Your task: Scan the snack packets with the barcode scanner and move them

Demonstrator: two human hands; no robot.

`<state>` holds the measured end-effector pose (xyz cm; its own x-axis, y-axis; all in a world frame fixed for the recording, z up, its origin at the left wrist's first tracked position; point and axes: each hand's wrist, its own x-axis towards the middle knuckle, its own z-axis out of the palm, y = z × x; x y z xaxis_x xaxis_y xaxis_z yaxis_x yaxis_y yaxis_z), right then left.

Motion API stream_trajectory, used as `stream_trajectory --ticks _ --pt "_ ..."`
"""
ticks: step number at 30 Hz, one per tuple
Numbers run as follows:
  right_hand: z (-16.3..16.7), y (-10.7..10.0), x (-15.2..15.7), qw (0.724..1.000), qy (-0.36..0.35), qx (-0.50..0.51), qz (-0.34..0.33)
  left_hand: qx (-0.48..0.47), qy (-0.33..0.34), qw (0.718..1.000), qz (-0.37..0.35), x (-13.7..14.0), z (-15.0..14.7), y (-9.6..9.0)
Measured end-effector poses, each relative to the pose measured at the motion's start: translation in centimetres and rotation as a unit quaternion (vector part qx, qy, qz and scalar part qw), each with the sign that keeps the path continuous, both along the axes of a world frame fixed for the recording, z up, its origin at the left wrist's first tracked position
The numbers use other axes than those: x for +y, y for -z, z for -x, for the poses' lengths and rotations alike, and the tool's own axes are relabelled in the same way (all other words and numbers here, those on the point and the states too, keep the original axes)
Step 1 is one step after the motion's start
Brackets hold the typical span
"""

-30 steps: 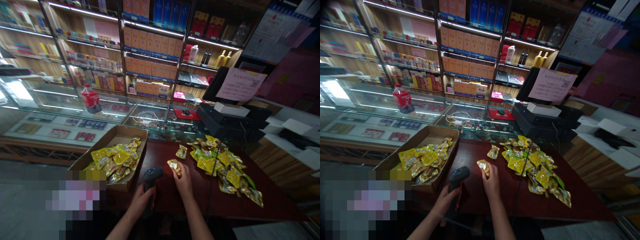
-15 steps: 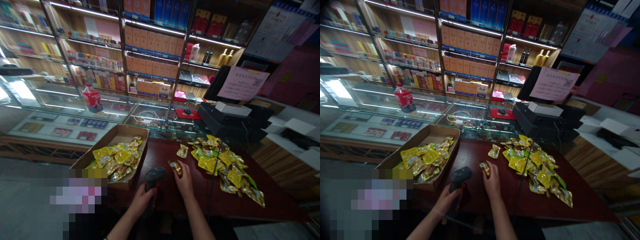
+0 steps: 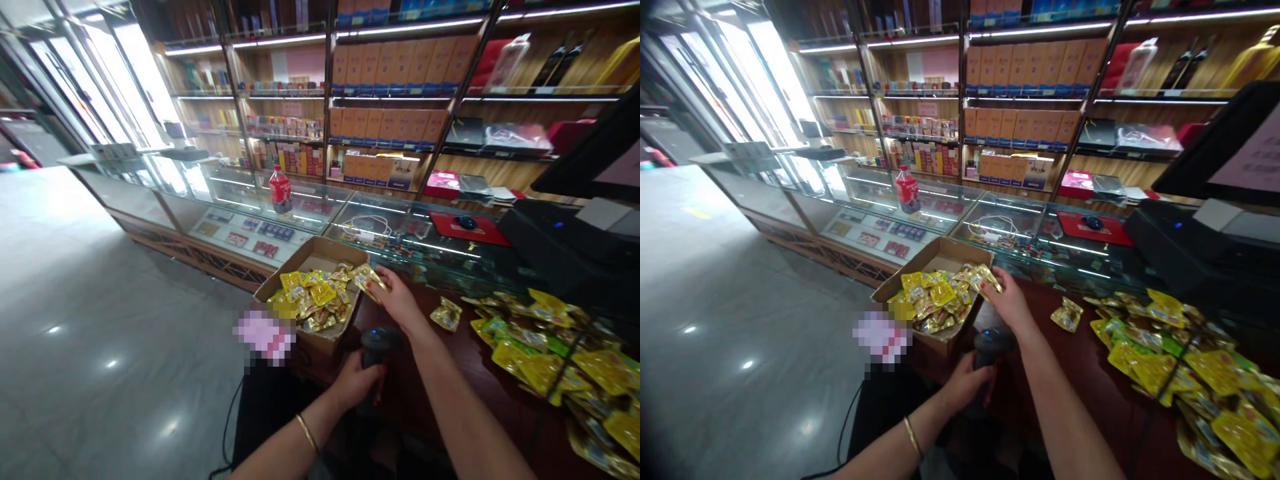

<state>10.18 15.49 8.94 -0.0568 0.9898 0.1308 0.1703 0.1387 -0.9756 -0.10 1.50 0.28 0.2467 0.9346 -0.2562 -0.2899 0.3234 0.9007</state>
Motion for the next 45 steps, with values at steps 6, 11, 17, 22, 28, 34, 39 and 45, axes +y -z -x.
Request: stream_trajectory --ticks 6,11,17,22,28,34,39,45 --pt "-0.1 -0.4 2.2 0.983 0.088 -0.108 -0.121 -0.006 0.009 1.000 0.002 -0.1 0.2 0.0" --pt "-10.4 6.5 -2.4 0.830 0.328 -0.440 -0.103 -0.012 0.031 0.999 0.003 0.1 0.4 -0.1" --pt "-14.1 12.5 -4.9 0.779 0.302 -0.548 0.036 -0.005 0.022 1.000 0.003 0.1 0.3 -0.3" --pt "-12.3 12.0 -7.5 0.786 0.260 -0.560 -0.015 0.002 0.016 1.000 0.000 -0.1 0.0 -0.8" --pt "-11.7 10.0 -5.3 0.787 0.381 -0.484 0.031 0.038 0.009 0.999 -0.014 0.4 0.1 -0.3" --pt "-12.3 10.4 -2.7 0.845 0.333 -0.412 0.070 0.028 0.023 0.999 -0.024 0.6 0.4 0.4" --pt "-11.9 11.6 -5.0 0.940 0.313 -0.120 -0.062 0.024 0.039 0.999 -0.028 0.5 0.4 -0.1" --pt "-11.7 11.9 -5.9 0.926 0.360 0.096 -0.061 0.075 0.047 0.996 -0.032 0.2 0.1 0.1"
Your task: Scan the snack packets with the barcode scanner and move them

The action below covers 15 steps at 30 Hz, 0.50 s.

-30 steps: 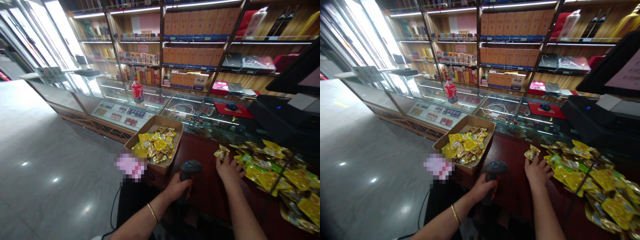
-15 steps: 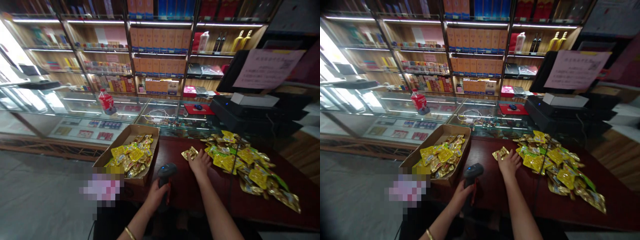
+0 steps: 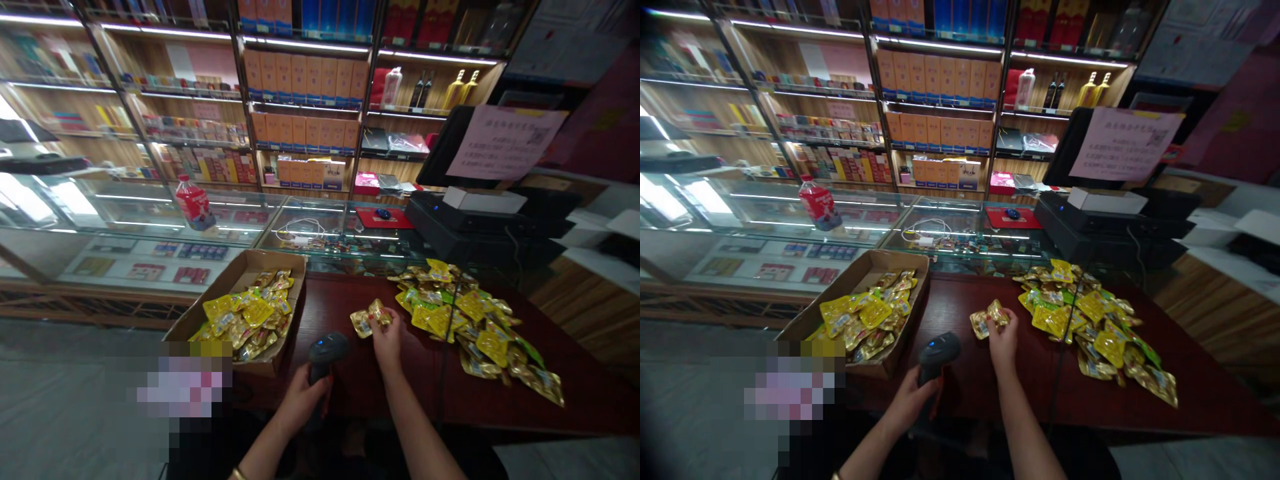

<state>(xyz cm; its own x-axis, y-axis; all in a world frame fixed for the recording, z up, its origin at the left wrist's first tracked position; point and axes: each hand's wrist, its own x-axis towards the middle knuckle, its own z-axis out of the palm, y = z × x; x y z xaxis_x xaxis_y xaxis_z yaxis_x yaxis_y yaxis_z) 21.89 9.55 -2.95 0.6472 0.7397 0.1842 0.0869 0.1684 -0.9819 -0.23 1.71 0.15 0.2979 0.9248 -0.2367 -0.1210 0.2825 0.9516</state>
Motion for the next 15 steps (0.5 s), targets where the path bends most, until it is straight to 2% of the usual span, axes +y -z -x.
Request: stream_trajectory --ticks 6,12,15 --pt "0.5 -0.9 -0.5 0.999 -0.029 -0.025 -0.024 0.058 0.054 0.996 -0.045 -0.5 -0.3 -0.1" --pt "0.4 -1.2 -0.9 0.996 0.001 -0.074 -0.043 0.046 0.042 0.997 -0.034 -0.3 -0.2 0.0" --pt "0.5 -1.6 -0.7 0.997 0.021 -0.074 -0.029 0.049 0.046 0.997 -0.031 -0.2 -0.2 0.0"
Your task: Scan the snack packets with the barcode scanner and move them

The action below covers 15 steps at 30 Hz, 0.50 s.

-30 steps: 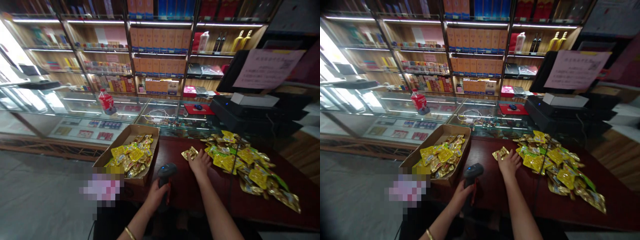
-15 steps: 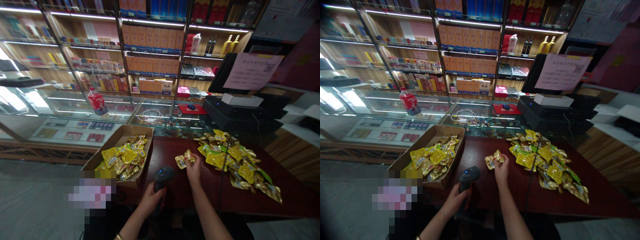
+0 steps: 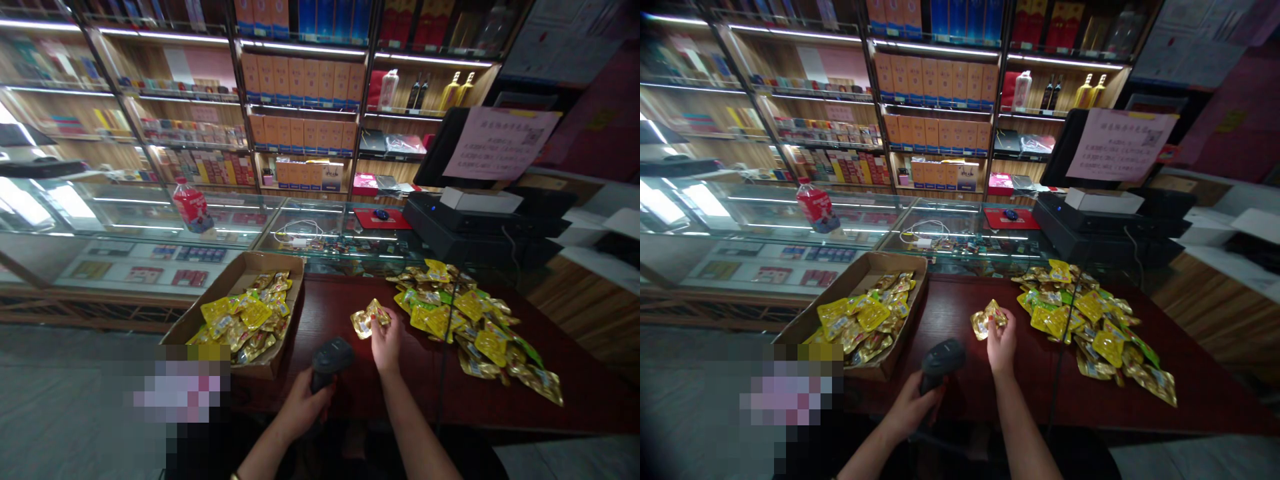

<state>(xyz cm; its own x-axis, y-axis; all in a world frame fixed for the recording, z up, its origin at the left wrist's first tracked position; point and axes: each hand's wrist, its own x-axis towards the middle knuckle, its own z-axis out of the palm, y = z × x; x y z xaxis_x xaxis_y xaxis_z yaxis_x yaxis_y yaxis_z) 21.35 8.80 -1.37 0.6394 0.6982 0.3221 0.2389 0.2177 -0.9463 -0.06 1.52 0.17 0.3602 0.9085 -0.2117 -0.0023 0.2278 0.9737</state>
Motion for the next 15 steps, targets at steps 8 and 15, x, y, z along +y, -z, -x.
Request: stream_trajectory --ticks 8,15 --pt "-1.0 1.0 0.6 0.996 0.016 0.078 0.049 -0.015 -0.042 0.999 0.027 -0.2 -0.3 -1.0" --pt "7.1 -8.7 5.9 0.949 -0.221 0.220 0.047 -0.060 -0.083 0.992 0.071 0.4 0.0 -1.2"
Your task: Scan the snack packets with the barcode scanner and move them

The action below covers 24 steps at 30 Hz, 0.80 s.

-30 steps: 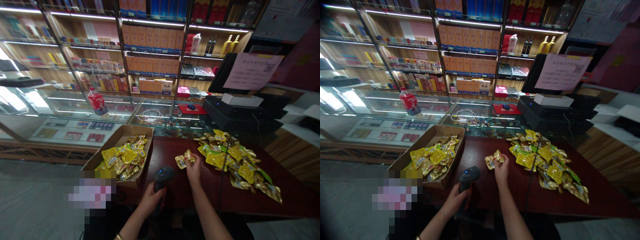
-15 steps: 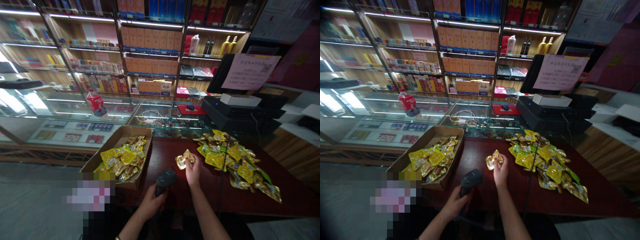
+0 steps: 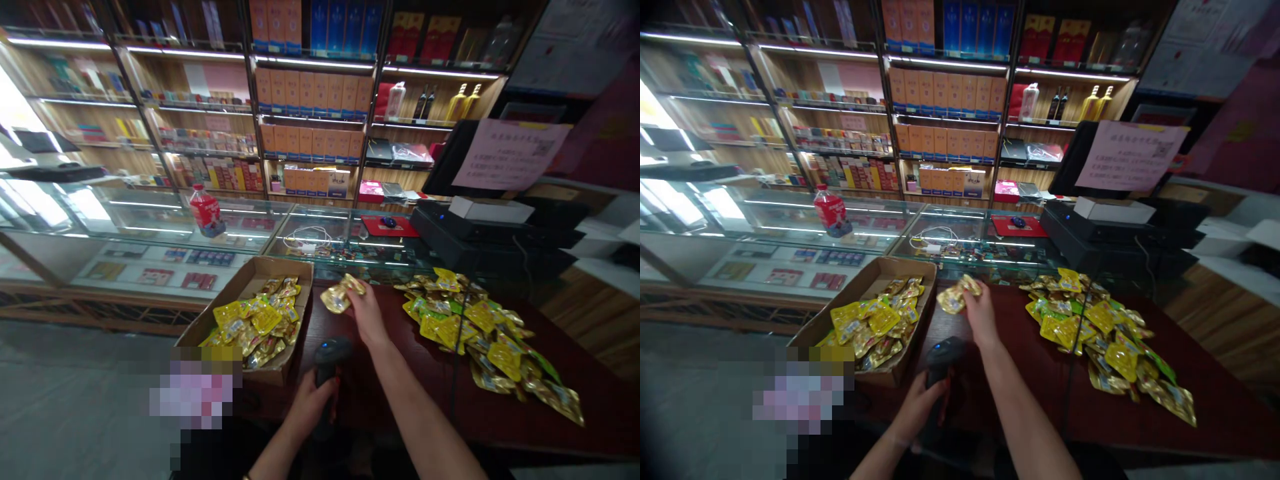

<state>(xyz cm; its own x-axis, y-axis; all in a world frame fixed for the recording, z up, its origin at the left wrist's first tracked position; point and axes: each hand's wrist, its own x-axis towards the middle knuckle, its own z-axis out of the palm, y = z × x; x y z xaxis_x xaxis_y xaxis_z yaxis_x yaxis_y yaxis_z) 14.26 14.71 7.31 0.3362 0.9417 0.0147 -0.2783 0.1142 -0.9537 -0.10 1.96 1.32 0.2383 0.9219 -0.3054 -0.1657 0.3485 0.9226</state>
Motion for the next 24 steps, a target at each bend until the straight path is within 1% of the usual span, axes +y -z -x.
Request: stream_trajectory --ticks 2,3,4,5,6,7,8,9,10,11,12,13,14,15,16,18,20,22,24 --pt "3.7 -3.0 2.6 0.995 -0.097 0.000 -0.026 0.004 -0.006 1.000 0.007 0.1 0.1 0.2" --pt "5.0 -4.0 3.8 0.991 -0.129 -0.022 -0.026 0.008 -0.009 1.000 0.006 0.1 0.1 0.3" --pt "5.7 -4.5 4.8 0.988 -0.134 -0.063 -0.031 0.009 -0.011 1.000 0.001 0.1 0.1 0.4" --pt "5.8 -4.5 5.6 0.984 -0.127 -0.117 -0.040 0.008 -0.013 1.000 -0.006 0.1 0.1 0.5" --pt "5.1 -4.2 5.9 0.976 -0.103 -0.186 -0.052 0.006 -0.014 1.000 -0.014 0.1 0.2 0.7" --pt "3.9 -3.5 5.9 0.960 -0.064 -0.267 -0.059 0.003 -0.012 1.000 -0.020 0.2 0.2 0.8" --pt "2.1 -2.5 5.6 0.934 -0.015 -0.353 -0.055 0.000 -0.008 1.000 -0.024 0.2 0.2 0.9" --pt "-0.1 -1.4 4.9 0.897 0.038 -0.439 -0.037 -0.002 -0.004 1.000 -0.026 0.3 0.2 1.1" --pt "-2.6 -0.2 4.1 0.848 0.097 -0.520 0.011 -0.003 -0.002 1.000 -0.025 0.3 0.2 1.2" --pt "-5.2 1.0 3.3 0.795 0.149 -0.582 0.077 -0.003 0.001 1.000 -0.022 0.4 0.2 1.4" --pt "-7.6 2.2 2.4 0.747 0.184 -0.624 0.138 -0.002 0.003 1.000 -0.018 0.5 0.2 1.5" --pt "-9.9 3.3 1.5 0.707 0.206 -0.649 0.191 -0.002 0.003 1.000 -0.015 0.6 0.2 1.6" --pt "-11.8 4.4 0.8 0.676 0.219 -0.663 0.237 -0.002 0.002 1.000 -0.012 0.6 0.2 1.7" --pt "-13.2 5.3 0.2 0.653 0.222 -0.673 0.266 -0.003 0.000 1.000 -0.011 0.6 0.2 1.7" --pt "-14.1 6.1 -0.3 0.637 0.218 -0.685 0.277 -0.003 -0.001 1.000 -0.010 0.6 0.2 1.7" --pt "-14.5 7.5 -1.1 0.621 0.202 -0.710 0.262 -0.005 -0.007 1.000 -0.012 0.6 0.2 1.5" --pt "-13.4 8.5 -1.8 0.621 0.183 -0.729 0.220 -0.004 -0.013 1.000 -0.012 0.5 0.2 1.2" --pt "-11.6 9.2 -2.4 0.637 0.152 -0.735 0.174 -0.002 -0.014 1.000 -0.012 0.4 0.2 0.9" --pt "-9.8 9.6 -3.2 0.662 0.102 -0.731 0.130 0.001 -0.009 1.000 -0.009 0.5 0.2 0.8"
